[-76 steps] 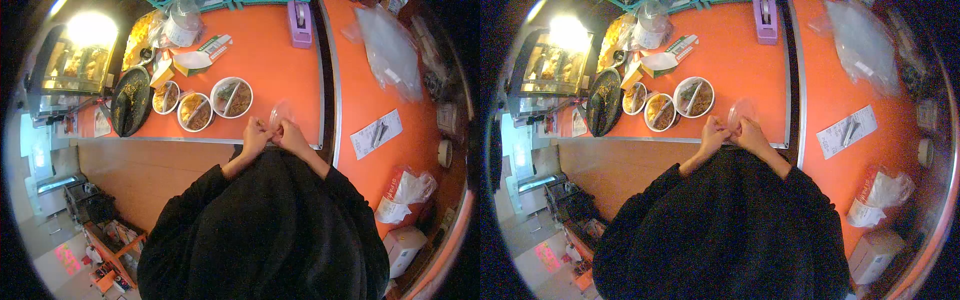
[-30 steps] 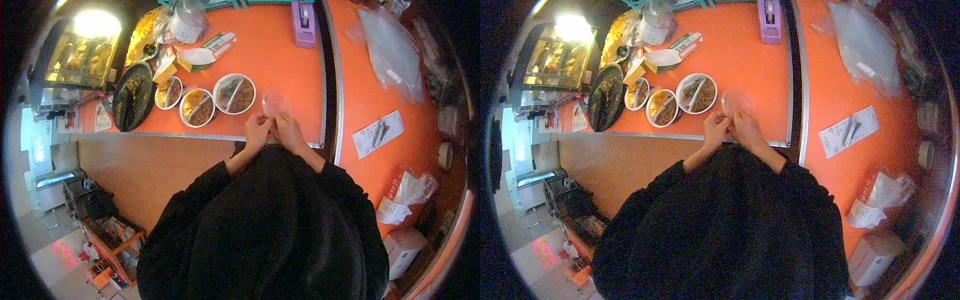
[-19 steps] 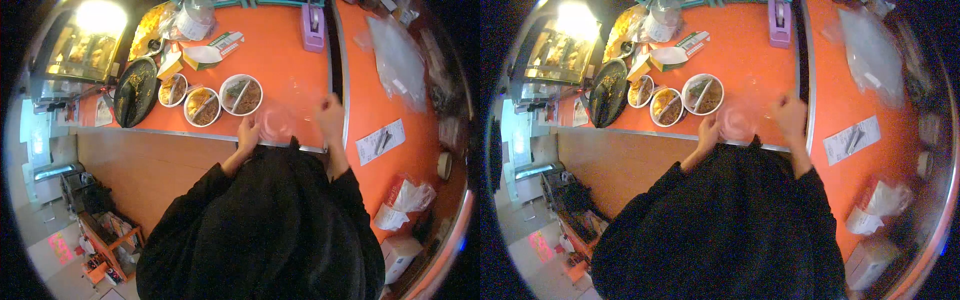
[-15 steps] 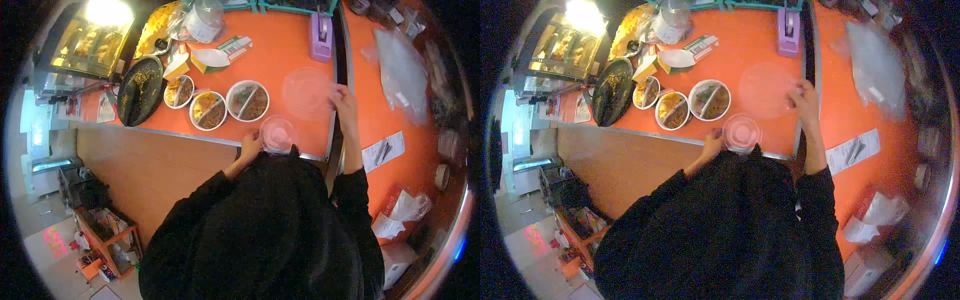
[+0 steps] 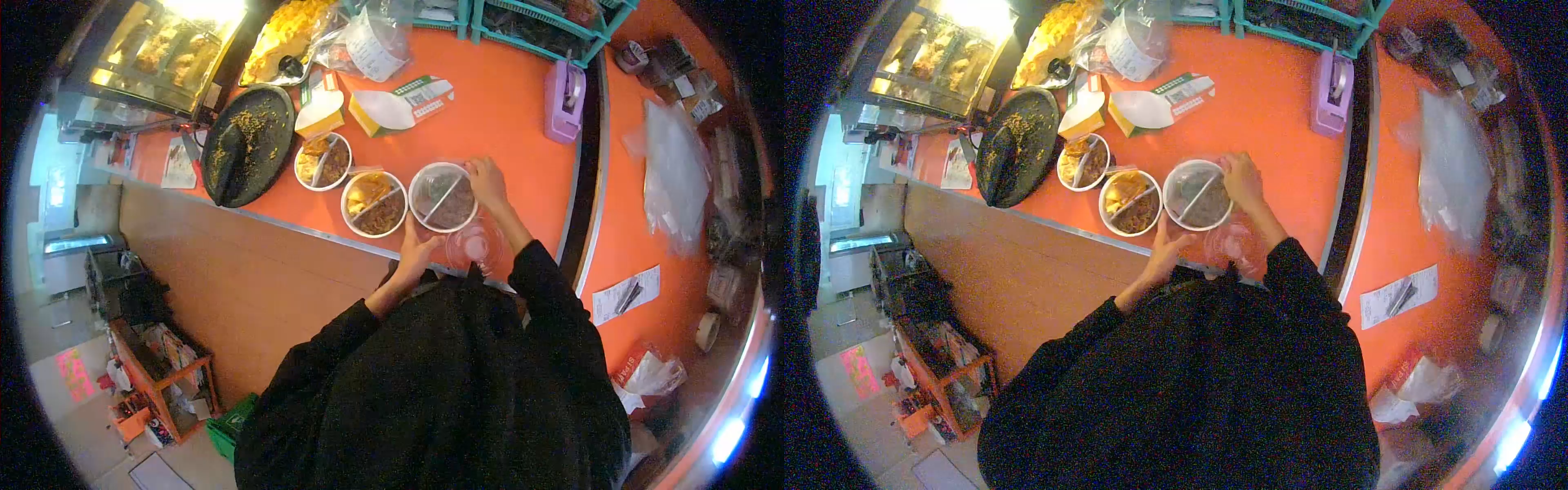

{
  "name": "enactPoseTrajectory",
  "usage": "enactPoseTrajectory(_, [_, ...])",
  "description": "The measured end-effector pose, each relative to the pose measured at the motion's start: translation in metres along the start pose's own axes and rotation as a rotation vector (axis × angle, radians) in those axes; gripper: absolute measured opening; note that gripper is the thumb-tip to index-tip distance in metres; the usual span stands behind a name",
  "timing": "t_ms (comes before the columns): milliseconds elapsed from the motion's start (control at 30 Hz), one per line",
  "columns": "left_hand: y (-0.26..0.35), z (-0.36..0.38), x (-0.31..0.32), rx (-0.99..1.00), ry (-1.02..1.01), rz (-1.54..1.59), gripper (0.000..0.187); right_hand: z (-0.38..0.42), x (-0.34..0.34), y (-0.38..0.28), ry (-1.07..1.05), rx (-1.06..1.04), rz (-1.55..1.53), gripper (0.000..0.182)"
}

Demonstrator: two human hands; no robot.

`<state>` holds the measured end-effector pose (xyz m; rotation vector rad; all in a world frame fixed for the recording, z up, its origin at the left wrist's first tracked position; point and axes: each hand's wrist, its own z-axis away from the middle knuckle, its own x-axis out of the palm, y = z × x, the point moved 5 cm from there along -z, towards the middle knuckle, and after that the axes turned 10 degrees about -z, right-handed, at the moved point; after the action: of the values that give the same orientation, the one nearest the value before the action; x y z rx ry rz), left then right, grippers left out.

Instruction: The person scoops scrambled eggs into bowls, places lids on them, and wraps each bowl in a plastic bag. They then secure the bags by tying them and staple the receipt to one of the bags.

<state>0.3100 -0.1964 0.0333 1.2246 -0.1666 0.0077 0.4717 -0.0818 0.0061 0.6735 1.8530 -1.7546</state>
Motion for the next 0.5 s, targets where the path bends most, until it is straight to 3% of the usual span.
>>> enactPoseTrajectory(67, [0.005, -0.007, 0.005, 0.02, -0.082, -0.017, 0.076, 0.017, -0.023, -0.036, 0.029, 0.014, 0.093, 0.018])
enactPoseTrajectory(167, [0.01, -0.019, 0.008, 0.021, -0.036, -0.127, 0.057, 0.015, -0.03, -0.02, 0.154, 0.129, 0.204, 0.02])
enactPoseTrajectory(267, [0.02, -0.051, 0.004, 0.263, 0.114, -0.941, 0.048, 0.006, -0.033, -0.016, 0.126, 0.214, 0.315, 0.023])
enactPoseTrajectory(367, [0.049, -0.085, 0.008, 0.248, 0.201, -0.992, 0.037, 0.003, -0.034, -0.018, 0.313, 0.068, 0.342, 0.031])
enactPoseTrajectory(467, [0.052, -0.11, 0.01, 0.274, 0.217, -1.104, 0.029, -0.004, -0.035, -0.044, 0.219, -0.208, 0.332, 0.043])
enactPoseTrajectory(500, [0.051, -0.115, 0.01, 0.27, 0.217, -1.099, 0.027, -0.006, -0.033, -0.044, 0.206, -0.214, 0.36, 0.045])
